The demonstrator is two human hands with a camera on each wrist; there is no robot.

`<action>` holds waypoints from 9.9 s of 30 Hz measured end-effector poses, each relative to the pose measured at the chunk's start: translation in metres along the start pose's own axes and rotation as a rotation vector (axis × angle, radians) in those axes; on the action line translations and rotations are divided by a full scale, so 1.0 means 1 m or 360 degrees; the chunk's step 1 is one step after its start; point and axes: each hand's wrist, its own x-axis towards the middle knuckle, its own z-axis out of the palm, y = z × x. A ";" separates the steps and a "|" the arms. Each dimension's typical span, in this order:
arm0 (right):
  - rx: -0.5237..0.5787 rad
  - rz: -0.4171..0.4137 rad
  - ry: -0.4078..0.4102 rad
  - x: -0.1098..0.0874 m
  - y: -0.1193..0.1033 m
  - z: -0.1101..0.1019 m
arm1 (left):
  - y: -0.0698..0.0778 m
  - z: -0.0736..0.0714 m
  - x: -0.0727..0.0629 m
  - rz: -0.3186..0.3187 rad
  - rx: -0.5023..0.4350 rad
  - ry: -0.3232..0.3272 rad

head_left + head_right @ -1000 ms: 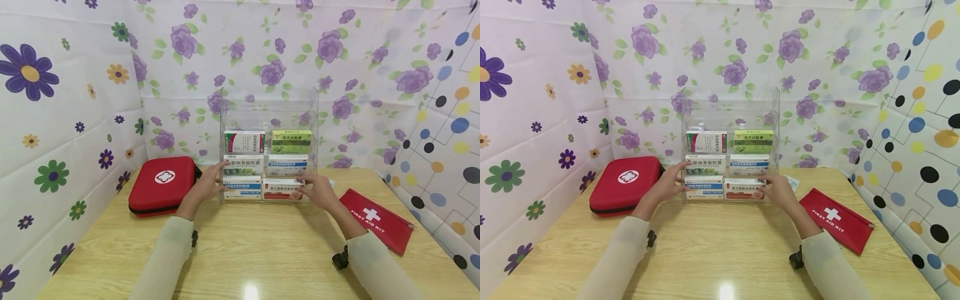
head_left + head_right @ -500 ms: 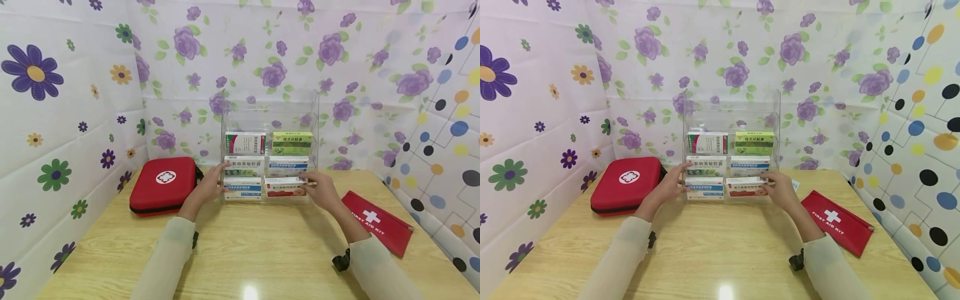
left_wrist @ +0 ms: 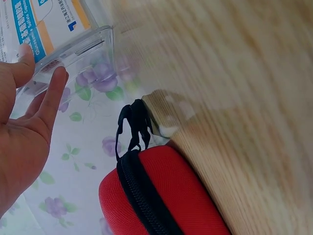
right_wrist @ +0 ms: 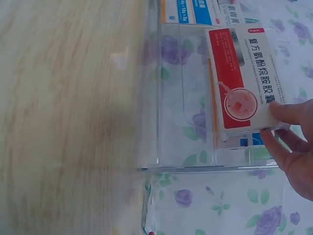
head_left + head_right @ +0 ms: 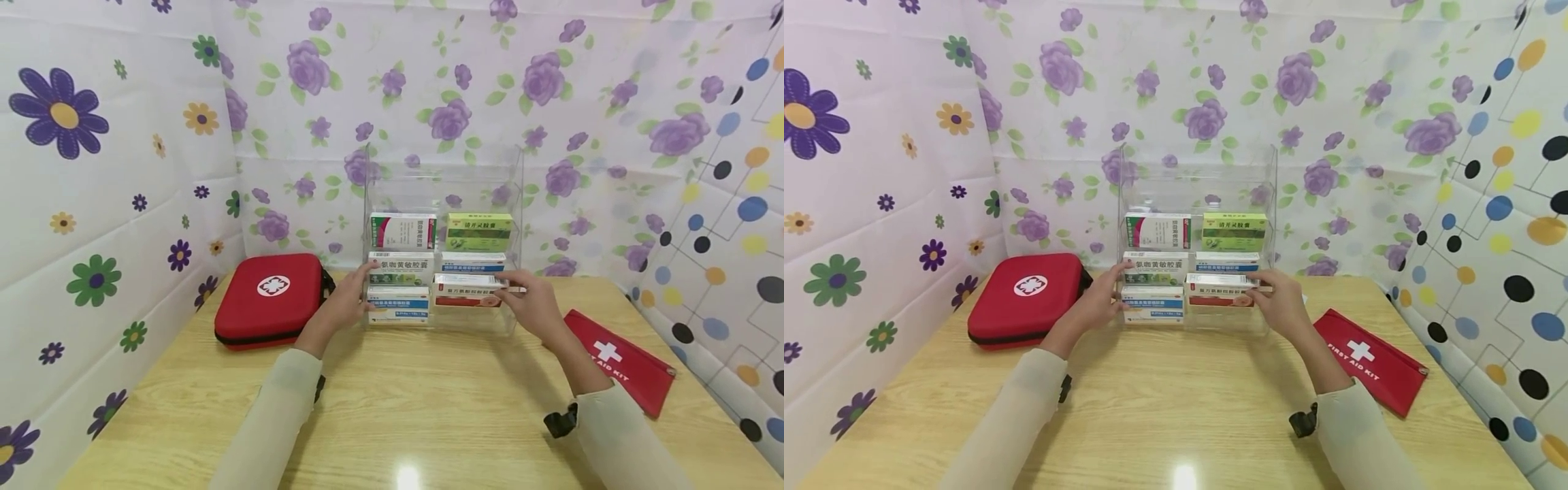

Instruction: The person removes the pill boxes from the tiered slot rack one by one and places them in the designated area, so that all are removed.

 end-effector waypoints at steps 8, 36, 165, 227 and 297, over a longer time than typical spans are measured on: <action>0.0062 -0.0073 0.0052 -0.004 -0.012 -0.007 | 0.001 0.000 0.006 0.0030 0.0049 0.0000; 0.0409 0.0354 -0.0364 -0.036 -0.038 0.019 | 0.001 0.003 0.004 -0.0046 0.0112 -0.0049; -0.0048 0.0139 -0.1117 -0.003 -0.062 0.145 | 0.003 0.005 0.006 -0.0130 0.0095 -0.0093; -0.0024 0.0071 -0.0274 0.020 -0.038 0.121 | 0.005 0.007 0.005 -0.0180 0.0059 -0.0103; 0.0567 0.0296 -0.0388 -0.018 -0.029 0.040 | 0.003 0.005 0.006 -0.0134 0.0067 -0.0075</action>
